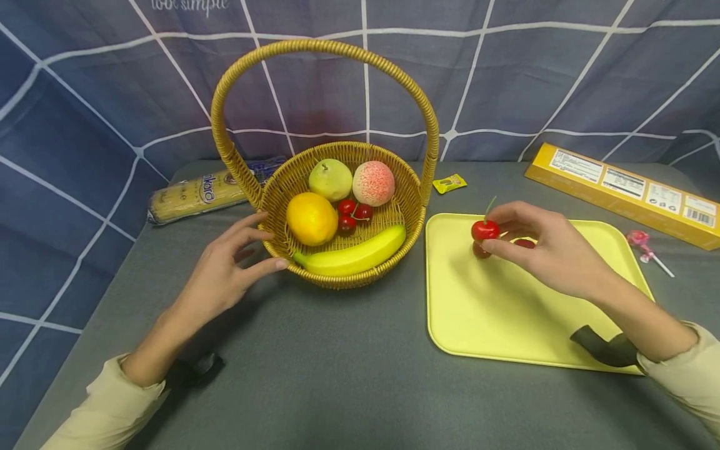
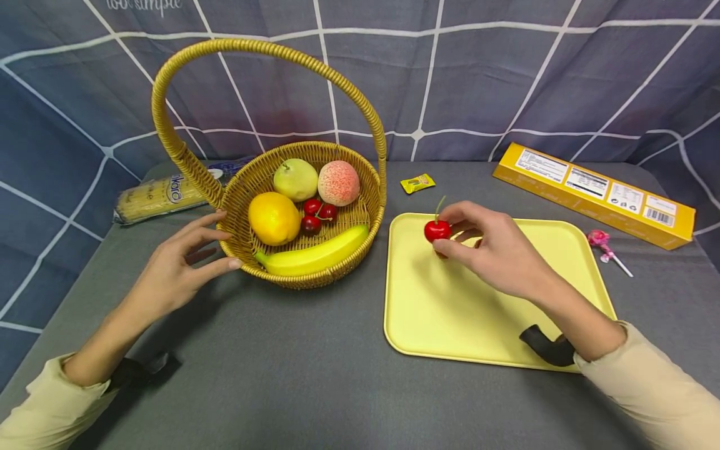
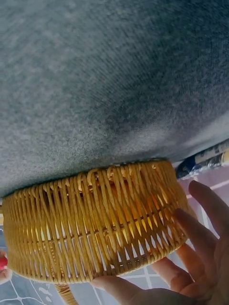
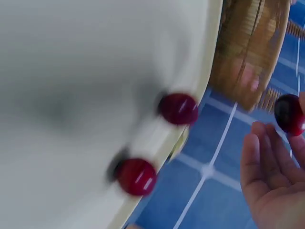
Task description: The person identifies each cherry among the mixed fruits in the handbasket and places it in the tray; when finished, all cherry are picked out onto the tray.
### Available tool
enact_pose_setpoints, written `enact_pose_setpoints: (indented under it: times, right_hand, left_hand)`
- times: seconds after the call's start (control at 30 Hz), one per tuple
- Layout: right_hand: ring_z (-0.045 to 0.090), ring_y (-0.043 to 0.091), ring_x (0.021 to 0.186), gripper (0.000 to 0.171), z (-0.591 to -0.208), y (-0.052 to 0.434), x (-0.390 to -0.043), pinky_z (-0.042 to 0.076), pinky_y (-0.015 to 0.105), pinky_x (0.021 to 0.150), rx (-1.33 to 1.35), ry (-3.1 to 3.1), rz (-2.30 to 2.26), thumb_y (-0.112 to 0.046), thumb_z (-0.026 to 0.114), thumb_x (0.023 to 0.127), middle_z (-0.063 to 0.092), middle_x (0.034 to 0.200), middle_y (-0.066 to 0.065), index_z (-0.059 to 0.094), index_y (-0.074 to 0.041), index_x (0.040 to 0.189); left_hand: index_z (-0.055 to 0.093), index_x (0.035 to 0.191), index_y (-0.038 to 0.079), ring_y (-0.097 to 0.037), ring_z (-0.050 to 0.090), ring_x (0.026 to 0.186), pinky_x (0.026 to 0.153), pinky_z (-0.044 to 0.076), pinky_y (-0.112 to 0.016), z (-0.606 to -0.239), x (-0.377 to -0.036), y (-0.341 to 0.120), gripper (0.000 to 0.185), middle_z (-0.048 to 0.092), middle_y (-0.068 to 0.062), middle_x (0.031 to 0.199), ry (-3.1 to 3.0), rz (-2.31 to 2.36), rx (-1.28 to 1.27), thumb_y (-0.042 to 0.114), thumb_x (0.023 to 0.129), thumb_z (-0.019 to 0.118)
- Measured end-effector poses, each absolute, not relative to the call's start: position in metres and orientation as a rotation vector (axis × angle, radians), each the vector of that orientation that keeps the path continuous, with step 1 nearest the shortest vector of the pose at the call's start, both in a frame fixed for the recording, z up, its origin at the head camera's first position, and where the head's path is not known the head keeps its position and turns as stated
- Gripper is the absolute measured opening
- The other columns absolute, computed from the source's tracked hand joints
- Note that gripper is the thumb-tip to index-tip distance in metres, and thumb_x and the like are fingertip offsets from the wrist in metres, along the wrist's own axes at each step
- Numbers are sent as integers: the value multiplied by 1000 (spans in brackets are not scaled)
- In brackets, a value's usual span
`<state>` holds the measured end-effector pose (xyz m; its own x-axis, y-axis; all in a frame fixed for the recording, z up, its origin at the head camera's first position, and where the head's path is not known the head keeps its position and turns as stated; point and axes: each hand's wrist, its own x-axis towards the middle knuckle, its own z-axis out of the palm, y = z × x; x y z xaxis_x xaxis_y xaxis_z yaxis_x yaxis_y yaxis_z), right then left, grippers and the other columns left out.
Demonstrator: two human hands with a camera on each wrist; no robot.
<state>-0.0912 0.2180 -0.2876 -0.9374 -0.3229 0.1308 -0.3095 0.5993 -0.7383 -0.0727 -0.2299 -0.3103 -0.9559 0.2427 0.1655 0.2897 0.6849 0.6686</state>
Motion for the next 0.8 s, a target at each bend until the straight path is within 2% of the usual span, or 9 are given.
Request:
enact_pose_setpoints:
  times: [0.27, 0.43, 0.53, 0.7, 0.8]
  right_hand:
    - [63, 1, 82, 27, -302, 281, -101, 47, 8, 70, -364, 2894, -1115, -11, 76, 88, 69, 99, 3, 68, -7, 113]
    - [62, -3, 79, 36, -317, 313, -107, 48, 10, 64, -356, 2859, -1040, -8, 74, 89, 68, 105, 15, 62, 1, 121]
    - [61, -2, 76, 34, -323, 324, -108, 47, 13, 61, -362, 2850, -976, -8, 73, 89, 67, 105, 22, 60, 3, 119]
    - [60, -1, 75, 26, -330, 330, -108, 47, 22, 57, -345, 2823, -862, -13, 75, 89, 69, 103, 15, 65, -2, 110]
    - [58, -3, 77, 24, -333, 331, -107, 48, 22, 58, -371, 2826, -841, -13, 75, 89, 69, 102, 13, 66, -3, 108]
  left_hand:
    - [64, 118, -4, -39, 47, 129, 99, 49, -53, -310, -72, -229, 44, 45, -15, 147, -2807, -1127, -439, 20, 85, 80]
    - [64, 114, -3, -37, 49, 127, 100, 49, -50, -310, -73, -229, 41, 47, -15, 146, -2803, -1165, -428, 21, 85, 81]
    - [64, 113, -2, -37, 49, 128, 101, 48, -53, -311, -74, -229, 40, 46, -16, 146, -2800, -1187, -436, 20, 85, 81]
    - [65, 111, 0, -38, 47, 129, 101, 47, -56, -311, -73, -229, 35, 46, -16, 146, -2784, -1222, -452, 18, 86, 80]
    - [66, 108, 2, -38, 46, 129, 101, 46, -57, -311, -72, -229, 30, 45, -16, 147, -2780, -1230, -456, 18, 86, 79]
